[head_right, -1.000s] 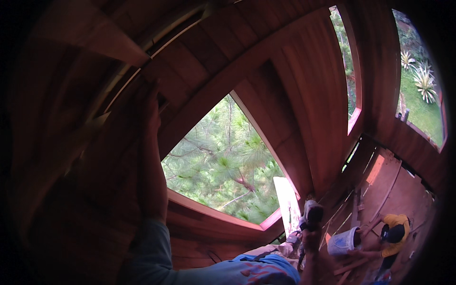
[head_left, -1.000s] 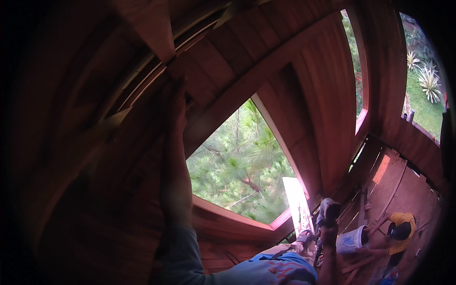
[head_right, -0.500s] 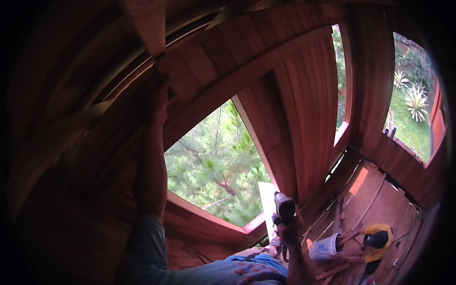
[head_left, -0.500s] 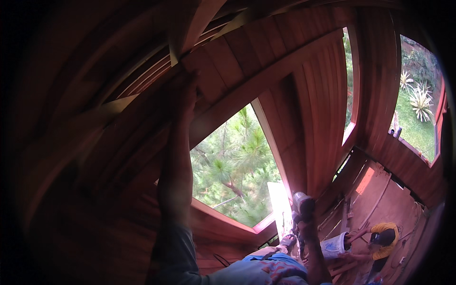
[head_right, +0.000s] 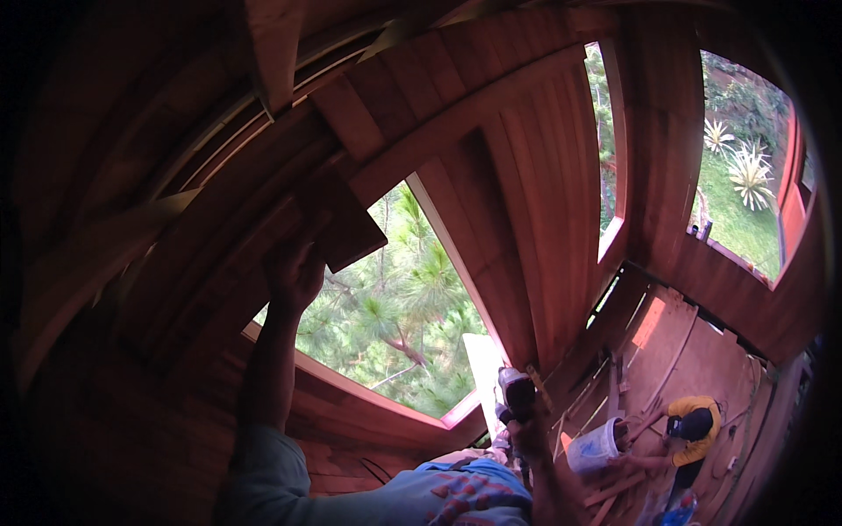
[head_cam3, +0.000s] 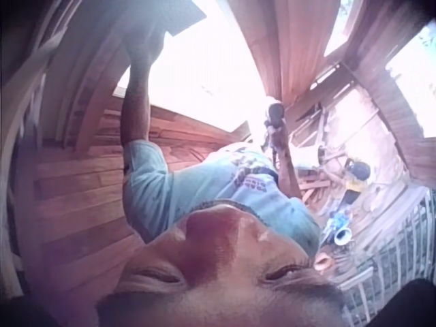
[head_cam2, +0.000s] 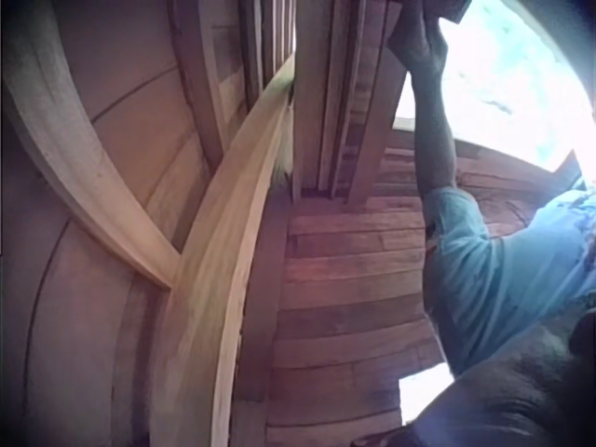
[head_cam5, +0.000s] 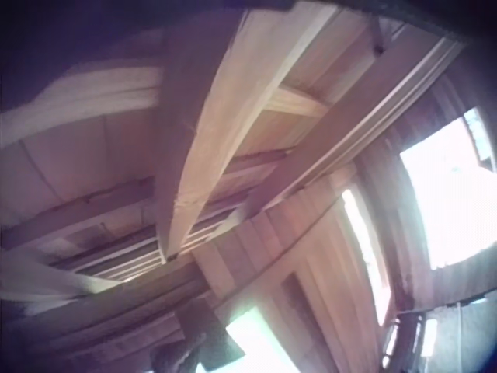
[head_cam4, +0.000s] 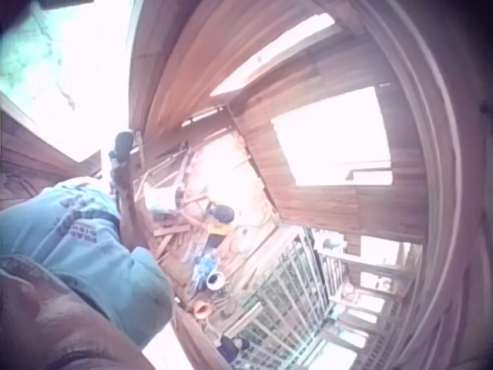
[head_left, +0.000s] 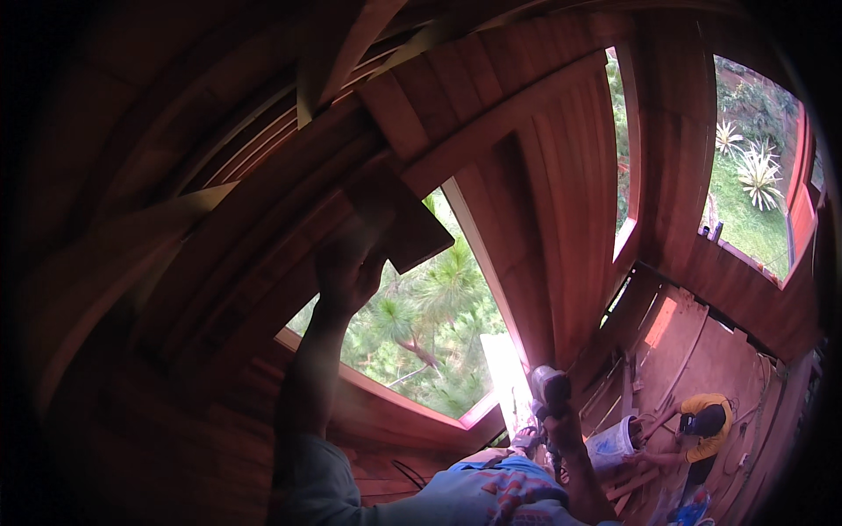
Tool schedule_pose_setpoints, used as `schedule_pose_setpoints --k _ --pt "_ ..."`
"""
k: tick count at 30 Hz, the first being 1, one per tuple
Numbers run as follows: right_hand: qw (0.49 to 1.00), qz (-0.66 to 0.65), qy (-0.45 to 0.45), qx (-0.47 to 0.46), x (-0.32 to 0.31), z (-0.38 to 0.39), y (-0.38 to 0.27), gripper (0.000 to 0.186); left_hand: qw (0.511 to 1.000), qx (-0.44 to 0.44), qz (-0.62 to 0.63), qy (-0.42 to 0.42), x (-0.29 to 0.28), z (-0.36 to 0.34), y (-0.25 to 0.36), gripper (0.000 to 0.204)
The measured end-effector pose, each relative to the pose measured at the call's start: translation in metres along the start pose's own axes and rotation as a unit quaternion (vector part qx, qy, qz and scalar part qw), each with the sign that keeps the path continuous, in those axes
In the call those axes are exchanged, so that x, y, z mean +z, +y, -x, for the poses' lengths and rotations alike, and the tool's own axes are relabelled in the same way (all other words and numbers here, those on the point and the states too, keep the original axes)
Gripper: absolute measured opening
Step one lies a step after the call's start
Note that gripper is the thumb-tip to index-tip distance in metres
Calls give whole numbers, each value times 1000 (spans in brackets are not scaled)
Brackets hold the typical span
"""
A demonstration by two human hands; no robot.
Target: The person installs wooden panels on a curved ceiling using a nail gun. They position each panel, secure it with the nail gun, and repeat the process while another person works nearby on the floor.
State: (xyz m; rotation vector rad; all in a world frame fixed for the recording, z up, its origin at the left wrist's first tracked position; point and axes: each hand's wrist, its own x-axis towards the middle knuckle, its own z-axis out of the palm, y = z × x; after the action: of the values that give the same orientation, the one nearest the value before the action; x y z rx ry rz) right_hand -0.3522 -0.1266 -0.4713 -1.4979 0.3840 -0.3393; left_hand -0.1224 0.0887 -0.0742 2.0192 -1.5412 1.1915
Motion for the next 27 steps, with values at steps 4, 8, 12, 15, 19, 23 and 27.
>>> schedule_pose_setpoints --k 4,8,12,15,19,23,27 --pt "999 47 -16 -1 -6 0 18 33 999 -10 50 -9 5 -1 6 34" --pt "997 71 -19 21 -8 6 13 35 993 -37 106 -20 6 10 0 31" --pt "998 53 -6 14 -6 7 23 32 988 -105 107 49 17 13 -2 26" --pt "999 50 -4 21 -6 7 16 33 976 -154 125 85 25 4 -8 24" --pt "998 59 2 20 -4 7 6 31 965 -159 151 142 32 -18 -23 57" --pt "996 92 18 6 -5 7 27 29 940 -217 221 140 37 -28 -42 72" --pt "998 68 -1 17 -1 11 4 26 914 -301 250 106 28 -29 -88 64"
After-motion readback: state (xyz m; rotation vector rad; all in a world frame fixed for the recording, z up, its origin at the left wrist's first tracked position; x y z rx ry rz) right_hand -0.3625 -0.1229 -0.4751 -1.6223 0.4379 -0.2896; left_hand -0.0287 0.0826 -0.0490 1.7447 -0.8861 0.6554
